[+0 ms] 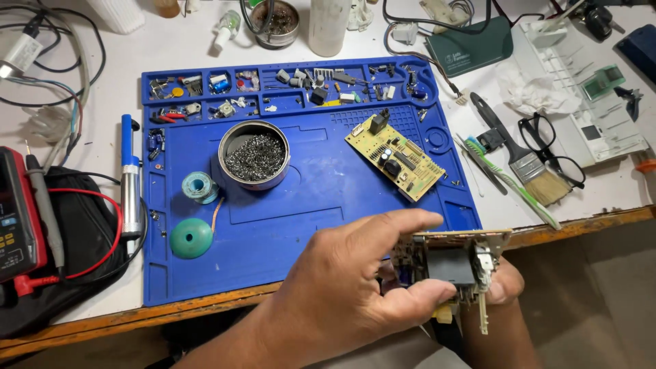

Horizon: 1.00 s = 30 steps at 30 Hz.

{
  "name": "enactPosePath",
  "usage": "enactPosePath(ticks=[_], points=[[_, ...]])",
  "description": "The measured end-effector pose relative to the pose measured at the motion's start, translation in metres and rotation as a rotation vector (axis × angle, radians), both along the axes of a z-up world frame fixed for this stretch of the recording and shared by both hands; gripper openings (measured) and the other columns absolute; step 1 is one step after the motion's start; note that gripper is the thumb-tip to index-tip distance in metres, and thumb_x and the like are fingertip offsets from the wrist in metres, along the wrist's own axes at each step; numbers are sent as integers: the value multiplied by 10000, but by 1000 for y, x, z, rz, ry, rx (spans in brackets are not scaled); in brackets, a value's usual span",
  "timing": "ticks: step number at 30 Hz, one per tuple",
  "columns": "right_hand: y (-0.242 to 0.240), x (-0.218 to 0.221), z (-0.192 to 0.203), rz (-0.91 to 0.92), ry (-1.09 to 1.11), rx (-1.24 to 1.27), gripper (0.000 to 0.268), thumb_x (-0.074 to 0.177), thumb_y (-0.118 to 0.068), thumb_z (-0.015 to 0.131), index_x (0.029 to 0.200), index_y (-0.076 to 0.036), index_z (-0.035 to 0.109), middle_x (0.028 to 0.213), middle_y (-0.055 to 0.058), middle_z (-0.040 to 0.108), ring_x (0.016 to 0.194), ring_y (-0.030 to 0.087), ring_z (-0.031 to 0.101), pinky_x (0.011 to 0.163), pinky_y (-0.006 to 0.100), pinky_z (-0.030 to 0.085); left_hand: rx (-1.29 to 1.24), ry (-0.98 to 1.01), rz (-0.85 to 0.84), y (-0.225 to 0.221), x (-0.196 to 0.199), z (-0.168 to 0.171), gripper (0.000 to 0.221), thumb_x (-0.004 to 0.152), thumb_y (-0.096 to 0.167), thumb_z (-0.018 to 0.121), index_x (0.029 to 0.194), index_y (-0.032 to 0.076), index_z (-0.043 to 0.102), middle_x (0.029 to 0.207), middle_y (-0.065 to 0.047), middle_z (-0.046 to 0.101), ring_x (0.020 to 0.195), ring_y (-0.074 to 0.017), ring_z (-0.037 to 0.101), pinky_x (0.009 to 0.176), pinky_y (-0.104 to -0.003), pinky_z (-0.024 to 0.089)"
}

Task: Soldering components on a circuit board and cleaning the board with a cotton swab

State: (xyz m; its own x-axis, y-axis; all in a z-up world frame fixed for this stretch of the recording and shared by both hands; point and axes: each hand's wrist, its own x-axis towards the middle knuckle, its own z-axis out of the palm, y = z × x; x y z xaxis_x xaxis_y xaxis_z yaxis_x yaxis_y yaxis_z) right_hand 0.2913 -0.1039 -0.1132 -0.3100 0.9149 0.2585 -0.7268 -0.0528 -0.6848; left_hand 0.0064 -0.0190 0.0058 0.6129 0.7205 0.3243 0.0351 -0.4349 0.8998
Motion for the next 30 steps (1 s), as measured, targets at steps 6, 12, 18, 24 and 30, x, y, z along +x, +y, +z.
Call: enactPosePath(ticks=[6, 12, 18, 24, 30], points=[[-16, 10, 3, -169, -274, 52, 666, 1083, -250, 917, 1585, 90, 640, 1467, 265, 783, 1284, 418, 781, 1127, 562, 605, 241, -78, 37, -7, -3, -2, 441, 1022, 317, 855, 1364, 96, 686, 1181, -88, 854, 1002, -282, 863, 889, -388, 655], [-43, -2, 29, -338, -402, 94, 906, 1031, -253, 946, 1688, 209, 527, 1737, 361, 623, 1557, 487, 690, 1381, 642, 490, 335, -27, 57, -15, 1, -10, 418, 1090, 311, 794, 1399, 54, 681, 1239, -125, 856, 1039, -352, 858, 875, -481, 650], [-51, -46, 56, -786, -708, -135, 1127, 899, -706, 954, 1560, 144, 619, 1489, 231, 733, 1397, 313, 743, 1183, 423, 604, 489, -3, 132, -22, 22, -21, 435, 1120, 323, 813, 1420, 23, 720, 1255, -123, 870, 1056, -321, 868, 824, -445, 668], [-52, -57, 60, -769, -655, -185, 699, 978, -450, 904, 1412, 56, 695, 1318, 211, 818, 1175, 267, 801, 1036, 387, 644, 439, 90, 108, -25, 19, -24, 492, 1043, 332, 910, 1426, 80, 731, 1206, -59, 885, 953, -304, 859, 691, -446, 635], [-59, -60, 46, -720, -709, -154, 588, 1000, -378, 873, 1393, 23, 699, 1358, 180, 812, 1294, 282, 810, 1136, 396, 666, 315, 79, 43, -29, 8, -43, 473, 1061, 280, 898, 1432, 58, 705, 1278, -109, 879, 1077, -306, 871, 861, -432, 669]])
